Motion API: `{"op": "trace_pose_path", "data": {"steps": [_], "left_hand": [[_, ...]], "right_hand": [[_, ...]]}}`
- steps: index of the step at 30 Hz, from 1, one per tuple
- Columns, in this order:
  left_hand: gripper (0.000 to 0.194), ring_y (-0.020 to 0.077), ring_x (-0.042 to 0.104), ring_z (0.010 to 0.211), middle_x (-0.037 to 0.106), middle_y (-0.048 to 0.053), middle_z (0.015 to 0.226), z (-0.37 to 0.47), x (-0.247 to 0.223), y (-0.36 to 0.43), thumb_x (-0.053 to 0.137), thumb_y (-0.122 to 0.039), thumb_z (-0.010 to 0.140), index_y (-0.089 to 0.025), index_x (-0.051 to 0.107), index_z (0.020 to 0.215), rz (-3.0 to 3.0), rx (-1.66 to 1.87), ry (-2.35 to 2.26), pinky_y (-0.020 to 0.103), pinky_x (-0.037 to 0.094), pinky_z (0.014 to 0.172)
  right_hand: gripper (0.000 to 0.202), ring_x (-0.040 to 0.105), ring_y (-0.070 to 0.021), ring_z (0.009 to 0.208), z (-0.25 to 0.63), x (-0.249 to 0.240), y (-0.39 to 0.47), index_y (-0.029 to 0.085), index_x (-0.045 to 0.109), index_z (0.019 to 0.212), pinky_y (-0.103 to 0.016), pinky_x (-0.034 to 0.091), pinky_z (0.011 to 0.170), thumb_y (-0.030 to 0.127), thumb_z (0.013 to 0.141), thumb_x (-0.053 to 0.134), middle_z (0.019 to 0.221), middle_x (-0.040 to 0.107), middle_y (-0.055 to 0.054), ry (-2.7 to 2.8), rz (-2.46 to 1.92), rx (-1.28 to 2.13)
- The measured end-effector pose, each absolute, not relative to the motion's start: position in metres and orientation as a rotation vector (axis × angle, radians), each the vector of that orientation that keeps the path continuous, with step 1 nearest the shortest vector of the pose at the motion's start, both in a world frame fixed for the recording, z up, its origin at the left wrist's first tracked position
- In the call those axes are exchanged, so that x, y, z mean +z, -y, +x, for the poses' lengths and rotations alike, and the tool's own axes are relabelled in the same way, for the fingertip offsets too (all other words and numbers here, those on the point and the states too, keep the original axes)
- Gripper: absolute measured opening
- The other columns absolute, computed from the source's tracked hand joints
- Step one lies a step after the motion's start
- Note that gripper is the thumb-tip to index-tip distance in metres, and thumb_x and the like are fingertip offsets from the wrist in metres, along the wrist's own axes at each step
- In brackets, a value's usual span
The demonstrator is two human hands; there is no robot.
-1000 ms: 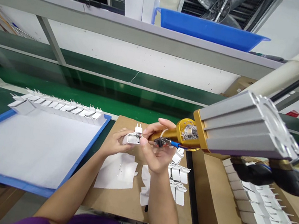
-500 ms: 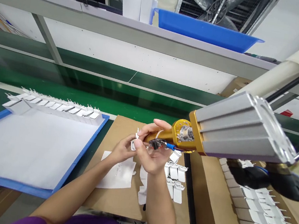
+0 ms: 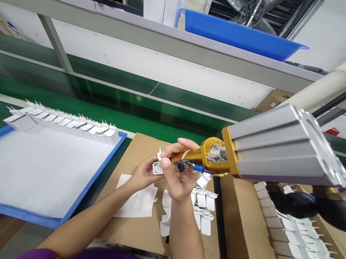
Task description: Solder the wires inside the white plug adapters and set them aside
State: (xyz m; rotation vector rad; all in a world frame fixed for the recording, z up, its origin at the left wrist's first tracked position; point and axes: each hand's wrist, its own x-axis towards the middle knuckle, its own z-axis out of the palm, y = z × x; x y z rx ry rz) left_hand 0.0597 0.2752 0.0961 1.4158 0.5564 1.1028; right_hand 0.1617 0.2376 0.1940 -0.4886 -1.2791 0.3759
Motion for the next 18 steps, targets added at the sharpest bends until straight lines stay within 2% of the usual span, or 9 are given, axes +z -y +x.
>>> {"op": "trace_pose_path", "data": {"steps": [4, 9, 12, 18], "left_hand": [[0.042, 0.0227, 0.066, 0.099, 0.07, 0.006, 0.106, 0.059, 0.096, -0.276, 0.078, -0.036, 0.073, -0.02, 0.064, 0.108, 1.412, 1.119, -0.552, 0.033, 0.051, 0.087], [0.039, 0.0252, 0.065, 0.101, 0.071, 0.008, 0.105, 0.059, 0.1, -0.275, 0.078, -0.037, 0.071, -0.019, 0.065, 0.103, 1.433, 1.124, -0.617, 0.034, 0.052, 0.087], [0.044, 0.0253, 0.065, 0.104, 0.07, 0.008, 0.112, 0.057, 0.102, -0.275, 0.077, -0.034, 0.07, -0.02, 0.065, 0.11, 1.455, 1.117, -0.67, 0.035, 0.052, 0.089], [0.043, 0.0235, 0.068, 0.091, 0.073, 0.006, 0.103, 0.046, 0.094, -0.291, 0.075, -0.033, 0.069, -0.02, 0.063, 0.108, 1.483, 1.1, -0.903, 0.034, 0.053, 0.082]], "right_hand": [[0.043, 0.059, -0.0145, 0.067, 0.162, 0.195, -0.237, 0.028, 0.053, 0.121, -0.03, 0.05, 0.056, 0.018, 0.081, 0.065, 0.081, 0.06, 0.002, 1.286, -0.492, 0.359], [0.048, 0.057, -0.0133, 0.063, 0.161, 0.197, -0.236, 0.029, 0.052, 0.122, -0.028, 0.049, 0.053, 0.015, 0.079, 0.065, 0.082, 0.059, 0.002, 1.298, -0.5, 0.35], [0.048, 0.056, -0.0125, 0.061, 0.162, 0.197, -0.237, 0.029, 0.051, 0.123, -0.028, 0.048, 0.052, 0.014, 0.079, 0.065, 0.082, 0.059, 0.002, 1.307, -0.492, 0.348], [0.047, 0.054, -0.0117, 0.059, 0.163, 0.198, -0.235, 0.029, 0.051, 0.122, -0.029, 0.048, 0.053, 0.018, 0.079, 0.065, 0.084, 0.059, 0.002, 1.313, -0.506, 0.359]]}}
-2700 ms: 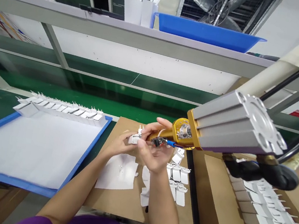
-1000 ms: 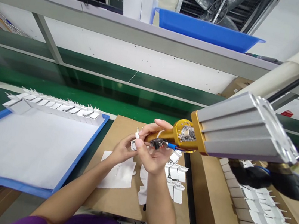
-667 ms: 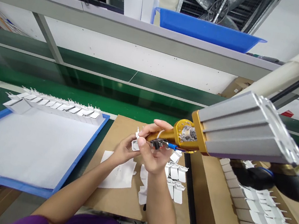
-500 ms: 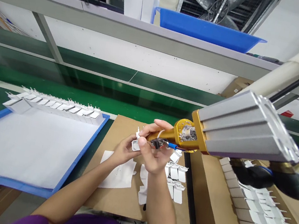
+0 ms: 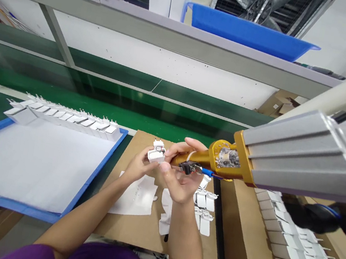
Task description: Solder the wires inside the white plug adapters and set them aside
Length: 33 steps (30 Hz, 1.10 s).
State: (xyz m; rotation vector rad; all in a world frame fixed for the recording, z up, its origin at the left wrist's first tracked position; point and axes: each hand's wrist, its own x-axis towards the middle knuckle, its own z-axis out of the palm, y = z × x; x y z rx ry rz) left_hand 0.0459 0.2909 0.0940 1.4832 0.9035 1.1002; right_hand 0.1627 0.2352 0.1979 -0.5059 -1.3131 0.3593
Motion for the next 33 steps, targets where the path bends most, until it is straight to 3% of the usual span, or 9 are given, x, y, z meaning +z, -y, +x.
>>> {"op": "trace_pose_path", "data": {"steps": [6, 19, 25, 33], "left_hand": [[0.044, 0.0233, 0.067, 0.094, 0.071, 0.007, 0.103, 0.034, 0.097, -0.3, 0.073, -0.039, 0.069, -0.02, 0.062, 0.107, 1.252, 1.276, -0.813, 0.032, 0.054, 0.079], [0.053, 0.0272, 0.068, 0.093, 0.072, 0.01, 0.101, 0.025, 0.113, -0.289, 0.074, -0.051, 0.066, -0.017, 0.061, 0.105, 1.067, 1.245, -0.682, 0.036, 0.055, 0.078], [0.056, 0.0277, 0.069, 0.09, 0.073, 0.01, 0.098, 0.024, 0.116, -0.287, 0.075, -0.05, 0.064, -0.016, 0.061, 0.106, 1.027, 1.234, -0.659, 0.036, 0.055, 0.076], [0.041, 0.0225, 0.065, 0.089, 0.07, 0.006, 0.098, 0.024, 0.115, -0.286, 0.073, -0.039, 0.069, -0.018, 0.062, 0.103, 1.325, 1.364, -0.806, 0.032, 0.051, 0.078]], "right_hand": [[0.043, 0.054, -0.0139, 0.059, 0.16, 0.203, -0.229, 0.029, 0.054, 0.12, -0.031, 0.044, 0.051, 0.03, 0.079, 0.066, 0.082, 0.058, 0.001, 1.296, -0.458, 0.444], [0.036, 0.054, -0.0141, 0.055, 0.16, 0.203, -0.232, 0.031, 0.056, 0.116, -0.03, 0.044, 0.049, 0.029, 0.081, 0.065, 0.08, 0.06, 0.002, 1.261, -0.486, 0.443], [0.038, 0.055, -0.0139, 0.056, 0.162, 0.203, -0.232, 0.03, 0.056, 0.117, -0.031, 0.046, 0.05, 0.028, 0.081, 0.065, 0.08, 0.061, 0.002, 1.276, -0.48, 0.438], [0.037, 0.055, -0.0139, 0.057, 0.163, 0.203, -0.231, 0.03, 0.056, 0.118, -0.032, 0.046, 0.051, 0.027, 0.082, 0.064, 0.08, 0.061, 0.002, 1.283, -0.476, 0.459]]}}
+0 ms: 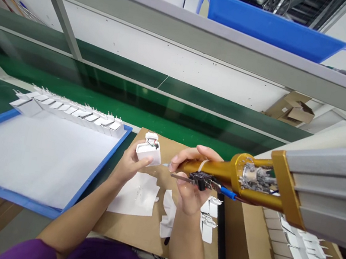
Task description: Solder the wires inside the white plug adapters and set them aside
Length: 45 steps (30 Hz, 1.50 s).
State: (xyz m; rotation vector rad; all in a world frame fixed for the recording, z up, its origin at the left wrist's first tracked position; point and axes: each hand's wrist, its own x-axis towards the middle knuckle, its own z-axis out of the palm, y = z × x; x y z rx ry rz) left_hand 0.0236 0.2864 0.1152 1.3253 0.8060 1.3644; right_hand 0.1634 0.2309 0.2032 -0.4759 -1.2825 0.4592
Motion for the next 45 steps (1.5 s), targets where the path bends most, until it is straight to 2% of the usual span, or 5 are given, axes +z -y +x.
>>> {"op": "trace_pose_path", "data": {"steps": [15, 24, 32, 40, 45], "left_hand": [[0.038, 0.0238, 0.065, 0.089, 0.069, 0.003, 0.102, 0.016, 0.086, -0.321, 0.07, -0.027, 0.068, -0.022, 0.058, 0.104, 1.762, 0.549, -1.32, 0.031, 0.048, 0.075], [0.024, 0.0221, 0.065, 0.085, 0.07, 0.004, 0.09, 0.025, 0.064, -0.333, 0.061, -0.041, 0.081, -0.019, 0.06, 0.089, 1.688, 0.657, -1.181, 0.032, 0.049, 0.077], [0.02, 0.0186, 0.061, 0.103, 0.067, 0.004, 0.108, 0.036, 0.068, -0.326, 0.042, -0.018, 0.087, -0.02, 0.054, 0.103, 1.811, 0.703, -1.061, 0.032, 0.045, 0.095], [0.048, 0.0272, 0.037, 0.136, 0.05, 0.007, 0.143, 0.02, 0.085, -0.32, 0.037, -0.033, 0.093, -0.024, 0.043, 0.14, 2.035, 0.44, -1.038, 0.049, 0.024, 0.114], [0.039, 0.0249, 0.058, 0.114, 0.064, 0.007, 0.126, 0.015, 0.088, -0.321, 0.043, -0.042, 0.092, -0.022, 0.058, 0.122, 2.142, 0.435, -0.96, 0.036, 0.043, 0.099]], "right_hand": [[0.039, 0.055, -0.0129, 0.057, 0.166, 0.201, -0.236, 0.026, 0.057, 0.118, -0.03, 0.044, 0.051, 0.022, 0.08, 0.064, 0.082, 0.062, 0.001, 1.271, -0.422, 0.455], [0.037, 0.054, -0.0141, 0.056, 0.166, 0.201, -0.237, 0.027, 0.058, 0.117, -0.03, 0.043, 0.048, 0.023, 0.081, 0.065, 0.082, 0.062, 0.001, 1.265, -0.397, 0.473], [0.037, 0.053, -0.0143, 0.055, 0.165, 0.201, -0.237, 0.028, 0.058, 0.118, -0.03, 0.041, 0.048, 0.024, 0.082, 0.065, 0.082, 0.061, 0.0, 1.264, -0.39, 0.511], [0.037, 0.055, -0.0128, 0.06, 0.168, 0.199, -0.237, 0.029, 0.055, 0.119, -0.028, 0.044, 0.051, 0.025, 0.083, 0.065, 0.084, 0.061, 0.001, 1.293, -0.399, 0.498], [0.036, 0.055, -0.0119, 0.059, 0.167, 0.199, -0.236, 0.028, 0.055, 0.12, -0.028, 0.045, 0.052, 0.025, 0.085, 0.063, 0.084, 0.06, 0.001, 1.301, -0.412, 0.474]]}}
